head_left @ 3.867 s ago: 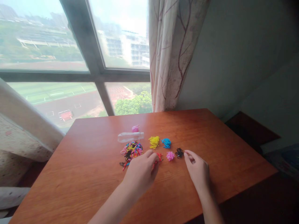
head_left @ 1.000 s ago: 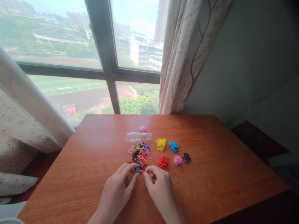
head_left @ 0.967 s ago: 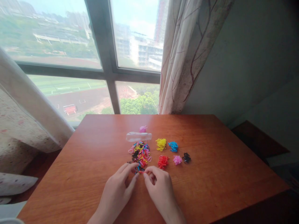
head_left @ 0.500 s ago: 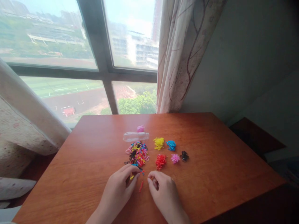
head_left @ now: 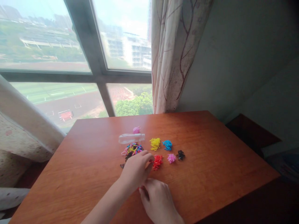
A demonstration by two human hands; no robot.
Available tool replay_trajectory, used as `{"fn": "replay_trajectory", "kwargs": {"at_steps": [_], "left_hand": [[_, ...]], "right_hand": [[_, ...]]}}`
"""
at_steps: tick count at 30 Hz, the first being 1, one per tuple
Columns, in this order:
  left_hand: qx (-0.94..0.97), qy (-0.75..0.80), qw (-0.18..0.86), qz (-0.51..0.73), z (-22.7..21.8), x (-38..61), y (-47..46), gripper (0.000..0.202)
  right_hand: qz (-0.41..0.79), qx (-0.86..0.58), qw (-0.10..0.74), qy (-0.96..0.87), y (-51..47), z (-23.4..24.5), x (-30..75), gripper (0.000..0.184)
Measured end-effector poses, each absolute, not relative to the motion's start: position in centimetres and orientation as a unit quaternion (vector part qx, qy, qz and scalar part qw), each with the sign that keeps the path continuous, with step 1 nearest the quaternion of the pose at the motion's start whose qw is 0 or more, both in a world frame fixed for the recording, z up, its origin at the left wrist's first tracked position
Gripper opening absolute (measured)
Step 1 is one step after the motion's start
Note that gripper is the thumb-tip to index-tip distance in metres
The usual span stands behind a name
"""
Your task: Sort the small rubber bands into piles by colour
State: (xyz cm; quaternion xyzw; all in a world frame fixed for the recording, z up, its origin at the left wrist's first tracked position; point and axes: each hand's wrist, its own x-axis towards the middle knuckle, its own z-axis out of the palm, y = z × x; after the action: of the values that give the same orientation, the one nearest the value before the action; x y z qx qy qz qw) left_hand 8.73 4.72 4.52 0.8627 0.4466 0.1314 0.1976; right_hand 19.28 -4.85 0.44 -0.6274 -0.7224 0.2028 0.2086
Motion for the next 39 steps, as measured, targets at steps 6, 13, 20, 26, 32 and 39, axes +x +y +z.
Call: {"fn": "replay_trajectory", "kwargs": {"at_steps": [6, 13, 20, 26, 32, 39], "left_hand": [[0.868, 0.444, 0.187, 0.118, 4.3, 9.5, 5.3, 0.019], [0.845, 0.487, 0.179, 0.129, 4.3, 5.6, 4.2, 0.022], [0.814, 0.529, 0.191, 0.147, 2.8, 1.2, 1.3, 0.02], [0.796, 0.558, 0.178, 0.153, 2.2, -1.2, 0.2, 0.018], [0.795, 0.562, 0.194, 0.121, 2.1, -0.5, -0.2, 0.018], [0.798, 0.567, 0.184, 0.092, 2.1, 0.3, 0.2, 0.021]], "right_hand": [[0.203, -0.633, 0.244, -0.706, -5.5, 0.4, 21.1, 0.021], [0.132, -0.68, 0.313, -0.65, -3.9, 0.6, 24.2, 0.02], [0.074, -0.718, 0.288, -0.629, -1.1, 1.2, 24.4, 0.02], [0.069, -0.708, 0.304, -0.634, -1.2, 1.2, 24.2, 0.021], [0.119, -0.674, 0.287, -0.67, -2.2, 1.6, 21.2, 0.017], [0.151, -0.672, 0.209, -0.694, -2.8, 1.2, 18.1, 0.013]]}}
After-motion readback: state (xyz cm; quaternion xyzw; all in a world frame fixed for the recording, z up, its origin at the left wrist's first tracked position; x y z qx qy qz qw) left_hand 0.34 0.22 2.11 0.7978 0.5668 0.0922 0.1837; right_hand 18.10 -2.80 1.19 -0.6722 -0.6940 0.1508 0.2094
